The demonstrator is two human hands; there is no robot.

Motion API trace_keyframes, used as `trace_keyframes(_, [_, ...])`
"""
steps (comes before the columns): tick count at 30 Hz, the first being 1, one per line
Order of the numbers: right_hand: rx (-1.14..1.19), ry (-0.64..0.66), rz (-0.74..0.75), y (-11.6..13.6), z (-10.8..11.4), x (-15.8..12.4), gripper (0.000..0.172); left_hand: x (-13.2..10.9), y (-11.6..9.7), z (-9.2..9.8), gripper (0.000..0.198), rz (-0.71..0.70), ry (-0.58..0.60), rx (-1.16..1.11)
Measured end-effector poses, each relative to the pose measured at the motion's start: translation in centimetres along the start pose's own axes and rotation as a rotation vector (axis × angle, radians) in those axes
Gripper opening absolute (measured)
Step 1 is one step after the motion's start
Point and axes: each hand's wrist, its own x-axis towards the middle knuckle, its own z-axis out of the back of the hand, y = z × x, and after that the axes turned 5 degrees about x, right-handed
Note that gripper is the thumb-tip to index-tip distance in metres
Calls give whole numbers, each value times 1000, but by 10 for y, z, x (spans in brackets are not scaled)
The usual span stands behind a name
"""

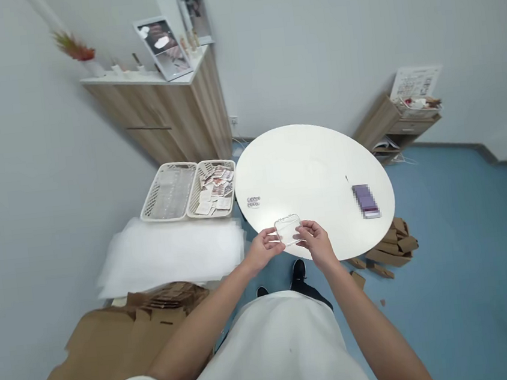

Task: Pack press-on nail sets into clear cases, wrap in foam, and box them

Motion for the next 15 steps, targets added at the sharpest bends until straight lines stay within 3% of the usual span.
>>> trace_keyframes(3, [55,-31,-16,0,25,1,35,18,3,-30,46,41,47,8])
trace_keyframes(8, [58,-47,-82,2,62,13,35,54,2,-68,36,40,-72,-1])
trace_keyframes(15, [33,90,-144,23,103,44,35,92,-1,-103,33,31,-116,52])
